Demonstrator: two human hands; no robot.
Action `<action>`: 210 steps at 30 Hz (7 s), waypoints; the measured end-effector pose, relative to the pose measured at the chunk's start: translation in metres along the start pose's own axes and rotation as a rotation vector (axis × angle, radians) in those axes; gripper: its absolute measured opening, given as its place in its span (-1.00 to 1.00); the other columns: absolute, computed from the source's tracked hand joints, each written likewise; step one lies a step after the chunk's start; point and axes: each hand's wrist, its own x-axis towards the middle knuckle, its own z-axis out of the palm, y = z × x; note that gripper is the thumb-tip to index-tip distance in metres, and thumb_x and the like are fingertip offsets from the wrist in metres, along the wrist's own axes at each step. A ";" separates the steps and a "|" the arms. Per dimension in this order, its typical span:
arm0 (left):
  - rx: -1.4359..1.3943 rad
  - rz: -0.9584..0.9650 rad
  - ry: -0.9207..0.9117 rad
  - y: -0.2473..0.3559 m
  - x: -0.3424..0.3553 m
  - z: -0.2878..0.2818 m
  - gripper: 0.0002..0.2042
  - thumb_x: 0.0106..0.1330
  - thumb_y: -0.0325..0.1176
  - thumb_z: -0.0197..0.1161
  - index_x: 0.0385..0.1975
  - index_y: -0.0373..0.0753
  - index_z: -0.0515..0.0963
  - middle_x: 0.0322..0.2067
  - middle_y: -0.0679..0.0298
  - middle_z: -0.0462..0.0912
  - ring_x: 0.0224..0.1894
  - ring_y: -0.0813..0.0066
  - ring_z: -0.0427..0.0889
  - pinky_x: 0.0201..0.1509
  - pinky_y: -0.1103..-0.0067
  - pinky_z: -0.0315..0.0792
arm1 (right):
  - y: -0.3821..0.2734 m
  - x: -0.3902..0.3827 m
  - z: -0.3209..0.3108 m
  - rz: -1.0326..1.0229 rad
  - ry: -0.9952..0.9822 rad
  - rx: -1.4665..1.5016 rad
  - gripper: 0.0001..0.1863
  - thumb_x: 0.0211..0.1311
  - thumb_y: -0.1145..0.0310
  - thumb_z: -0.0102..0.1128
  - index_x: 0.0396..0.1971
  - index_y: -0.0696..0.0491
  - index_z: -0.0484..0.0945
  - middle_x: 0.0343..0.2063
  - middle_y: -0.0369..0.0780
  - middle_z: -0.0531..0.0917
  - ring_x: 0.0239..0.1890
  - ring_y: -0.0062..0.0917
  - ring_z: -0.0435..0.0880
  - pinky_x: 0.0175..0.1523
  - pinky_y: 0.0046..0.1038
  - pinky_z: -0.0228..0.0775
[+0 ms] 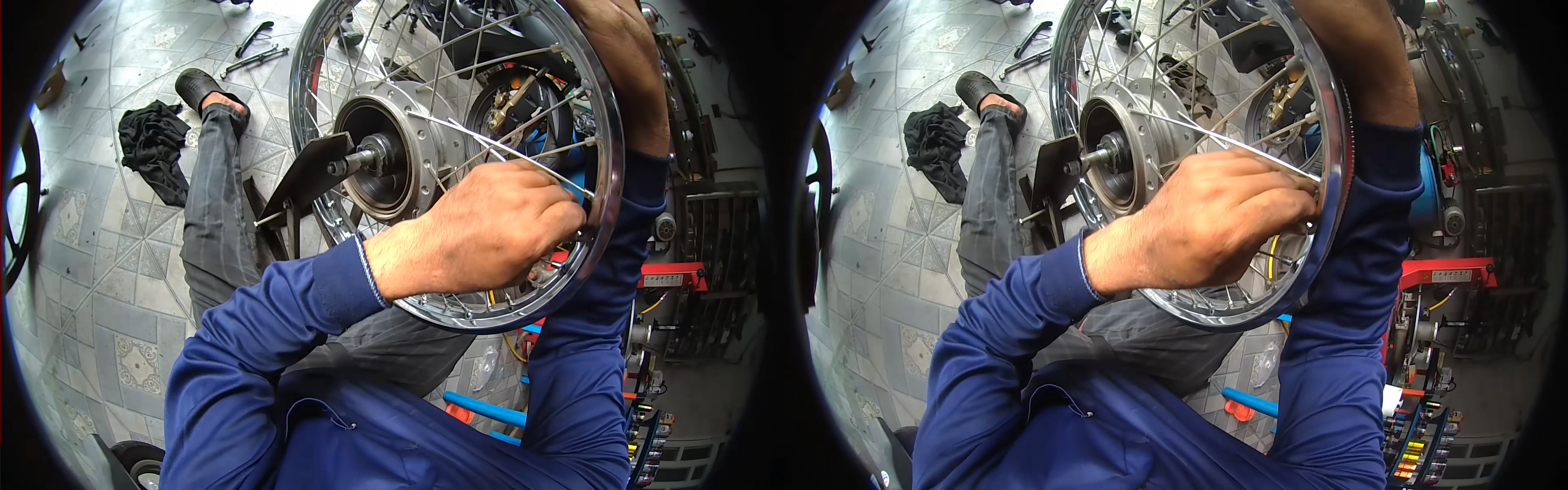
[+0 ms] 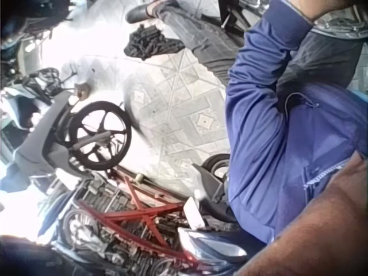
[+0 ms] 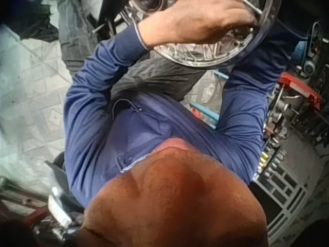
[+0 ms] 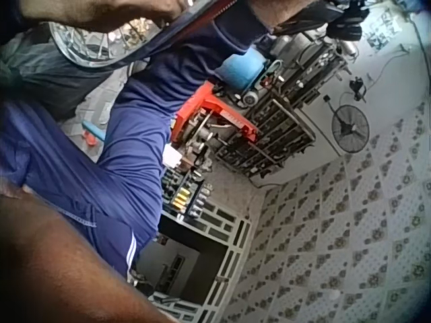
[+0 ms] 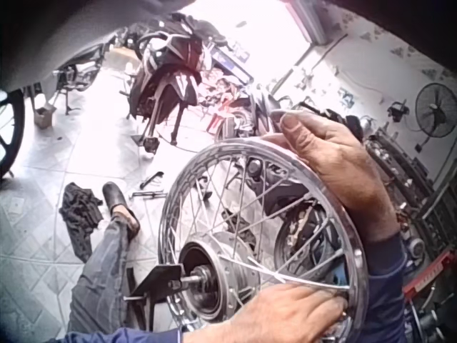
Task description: Repairing or assembling spokes on a motorcycle wheel rim.
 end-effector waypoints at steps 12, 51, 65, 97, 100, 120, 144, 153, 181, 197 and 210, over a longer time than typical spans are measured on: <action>0.113 0.106 0.129 0.000 0.007 0.003 -0.80 0.05 -0.45 0.30 -0.31 -0.34 0.59 -0.28 0.13 0.68 -0.26 0.24 0.72 -0.16 0.43 0.59 | -0.002 0.005 -0.005 0.007 0.120 -0.108 -0.46 0.54 0.11 0.12 0.18 0.32 0.50 -0.09 -0.05 0.75 -0.12 -0.53 0.73 -0.06 -0.59 0.60; 0.301 -0.215 0.278 0.004 0.018 -0.010 -0.64 0.03 -0.80 0.34 -0.13 -0.39 0.58 -0.07 0.08 0.70 -0.16 0.38 0.68 0.04 0.52 0.48 | 0.017 0.048 0.003 -0.115 0.057 -0.588 -0.39 0.42 -0.06 0.04 0.07 0.23 0.64 0.02 0.10 0.68 0.13 -0.13 0.67 0.23 -0.21 0.48; 0.246 -0.166 -0.001 0.006 0.025 -0.031 -0.81 0.13 -0.69 0.33 -0.26 -0.36 0.62 -0.41 0.20 0.66 -0.33 0.37 0.61 -0.10 0.51 0.29 | 0.041 0.039 0.008 -0.364 0.207 -0.677 -0.43 0.44 -0.01 0.02 0.09 0.20 0.63 0.01 0.06 0.69 0.08 -0.14 0.70 0.25 -0.23 0.48; -0.517 -1.418 -0.008 0.109 -0.116 0.013 -0.82 0.46 -0.45 0.26 -0.11 -0.45 0.60 -0.29 0.23 0.73 -0.22 0.59 0.70 -0.08 0.63 0.58 | 0.062 -0.230 0.087 -0.070 0.788 0.152 -0.40 0.68 0.11 -0.42 0.33 0.38 0.19 0.07 0.48 0.48 0.14 0.14 0.60 0.27 -0.07 0.47; -0.585 -1.416 -0.023 0.102 -0.133 0.009 -0.79 0.47 -0.44 0.26 -0.06 -0.48 0.60 -0.25 0.19 0.74 -0.16 0.55 0.72 -0.07 0.63 0.59 | 0.079 -0.251 0.102 -0.074 0.797 0.199 -0.37 0.66 0.07 -0.52 0.36 0.32 0.17 0.10 0.48 0.46 0.20 0.16 0.55 0.37 -0.01 0.35; 0.125 -1.197 -0.151 0.083 -0.139 0.026 -0.77 0.32 -0.40 0.36 -0.53 -0.43 0.63 -0.67 0.18 0.69 -0.62 0.62 0.65 -0.55 0.60 0.49 | 0.087 -0.280 0.123 0.115 0.829 -0.041 -0.27 0.58 0.06 -0.59 0.05 0.43 0.44 0.00 0.23 0.66 0.09 0.00 0.67 0.36 -0.09 0.35; -0.013 -1.406 -0.436 0.084 -0.106 -0.002 -0.70 0.34 -0.25 0.36 -0.36 -0.46 0.64 -0.55 0.02 0.70 -0.49 0.30 0.71 -0.35 0.41 0.55 | 0.099 -0.280 0.138 -0.031 0.879 -0.108 -0.36 0.68 0.03 -0.51 0.17 0.28 0.42 -0.04 0.20 0.68 0.12 -0.08 0.65 0.36 -0.05 0.34; -0.116 -1.260 -0.675 0.074 -0.102 -0.023 -0.80 0.39 -0.35 0.31 -0.28 -0.41 0.60 -0.62 0.23 0.67 -0.59 0.53 0.65 -0.47 0.53 0.52 | 0.095 -0.292 0.138 0.118 0.768 -0.043 -0.39 0.51 0.06 -0.14 0.11 0.40 0.46 -0.04 0.22 0.67 0.11 -0.01 0.66 0.32 -0.04 0.38; -0.353 -1.380 -0.305 0.095 -0.102 0.002 -0.82 0.45 -0.41 0.26 -0.30 -0.43 0.53 -0.46 0.22 0.70 -0.58 0.67 0.62 -0.55 0.64 0.55 | 0.060 -0.244 0.108 -0.048 1.032 0.542 -0.25 0.64 -0.07 -0.41 0.38 0.37 0.12 0.02 0.28 0.62 0.11 -0.15 0.67 0.20 -0.13 0.53; 0.459 0.089 -0.077 0.025 0.012 -0.019 -0.65 -0.16 -0.64 0.36 -0.26 -0.38 0.58 -0.35 0.06 0.63 -0.35 0.07 0.55 -0.14 0.31 0.43 | 0.011 -0.127 0.006 -0.328 0.563 0.284 -0.51 0.64 0.03 -0.11 -0.06 0.23 0.54 -0.55 -0.42 0.45 -0.49 -0.74 0.41 -0.34 -0.62 0.36; 0.360 -0.112 0.038 0.000 0.043 -0.029 -0.73 -0.02 -0.77 0.36 -0.29 -0.41 0.64 -0.34 0.14 0.74 -0.29 0.31 0.68 -0.10 0.50 0.51 | 0.050 0.001 0.001 -0.755 0.774 -0.887 -0.46 0.66 0.12 -0.24 -0.13 0.26 0.65 -0.22 0.03 0.72 -0.15 -0.30 0.77 -0.02 -0.30 0.67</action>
